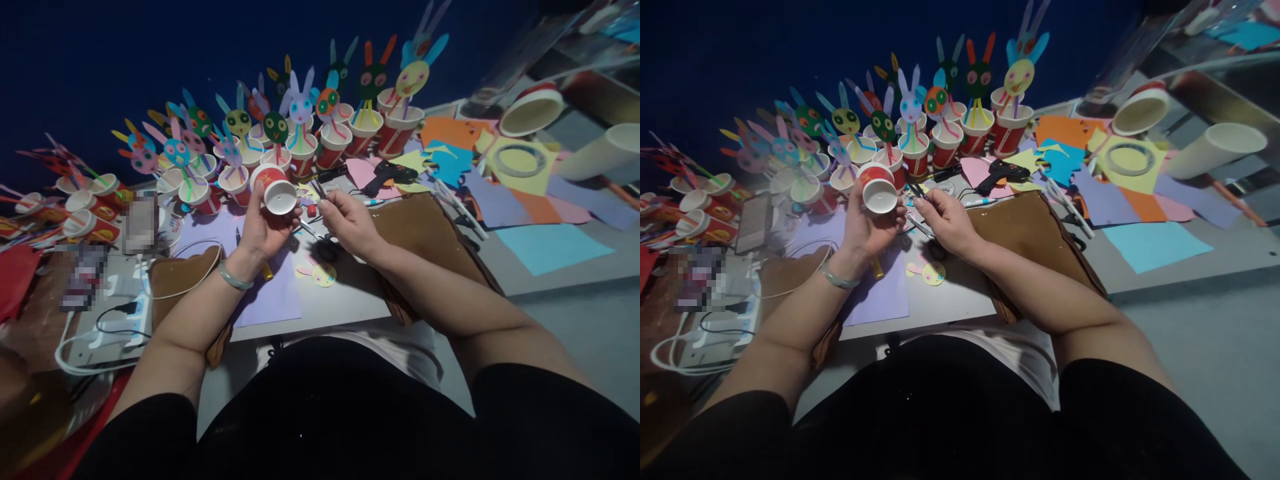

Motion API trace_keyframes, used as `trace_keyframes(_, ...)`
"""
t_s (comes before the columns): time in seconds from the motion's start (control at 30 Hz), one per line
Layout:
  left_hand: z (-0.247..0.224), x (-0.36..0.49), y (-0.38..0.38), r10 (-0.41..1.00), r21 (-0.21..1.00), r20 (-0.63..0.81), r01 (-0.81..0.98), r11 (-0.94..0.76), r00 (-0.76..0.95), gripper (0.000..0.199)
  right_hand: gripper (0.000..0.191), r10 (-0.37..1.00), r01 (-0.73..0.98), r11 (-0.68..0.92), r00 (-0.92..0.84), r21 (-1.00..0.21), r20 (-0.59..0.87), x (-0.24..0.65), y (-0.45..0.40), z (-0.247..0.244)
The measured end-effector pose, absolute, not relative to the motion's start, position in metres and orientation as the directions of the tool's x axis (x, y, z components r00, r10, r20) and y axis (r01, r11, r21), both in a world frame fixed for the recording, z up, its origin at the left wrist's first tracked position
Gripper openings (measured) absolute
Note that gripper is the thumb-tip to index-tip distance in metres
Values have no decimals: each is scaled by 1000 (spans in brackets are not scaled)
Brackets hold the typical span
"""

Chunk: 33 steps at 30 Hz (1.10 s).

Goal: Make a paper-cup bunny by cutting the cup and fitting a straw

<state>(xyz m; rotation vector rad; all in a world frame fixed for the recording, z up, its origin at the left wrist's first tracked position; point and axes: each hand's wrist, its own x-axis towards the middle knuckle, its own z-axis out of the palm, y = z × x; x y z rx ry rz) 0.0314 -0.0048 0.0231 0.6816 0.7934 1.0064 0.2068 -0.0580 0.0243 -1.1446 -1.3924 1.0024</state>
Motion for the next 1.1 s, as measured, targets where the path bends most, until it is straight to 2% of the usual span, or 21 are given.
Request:
trace_keyframes(0.1,21,32,-7,919,801,-250,-468,373,304,64,43,951,280,309,-114,-909,288,207,-63,26)
trace_keyframes(0.23,19,35,-10,925,799,-249,-479,364,287,50,34,929,367,361,-224,-857,295,208,-64,23)
trace_keyframes(0.6,18,40,-17,953,823,-195,-490,287,231,52,35,933,352,345,-228,-870,277,209,-61,23)
trace_keyframes(0.67,17,40,-17,957,829,-192,-487,277,217,53,39,951,288,276,-218,-917,218,207,-61,24)
trace_keyframes(0.77,17,39,-17,962,835,-177,-486,258,207,54,47,968,40,35,-250,-999,24,205,-62,27)
trace_keyframes(0.87,16,38,-15,960,834,-173,-486,261,219,54,45,911,-212,-272,-370,-939,-181,205,-62,31)
trace_keyframes(0.93,16,37,-14,959,827,-175,-495,266,224,53,38,854,-287,-404,-459,-868,-246,206,-62,35)
trace_keyframes(1.03,17,35,-14,963,825,-158,-506,251,219,50,34,805,-324,-486,-528,-811,-272,209,-63,40)
trace_keyframes(1.1,19,34,-15,966,839,-150,-489,238,213,51,34,818,-318,-471,-507,-823,-272,210,-64,41)
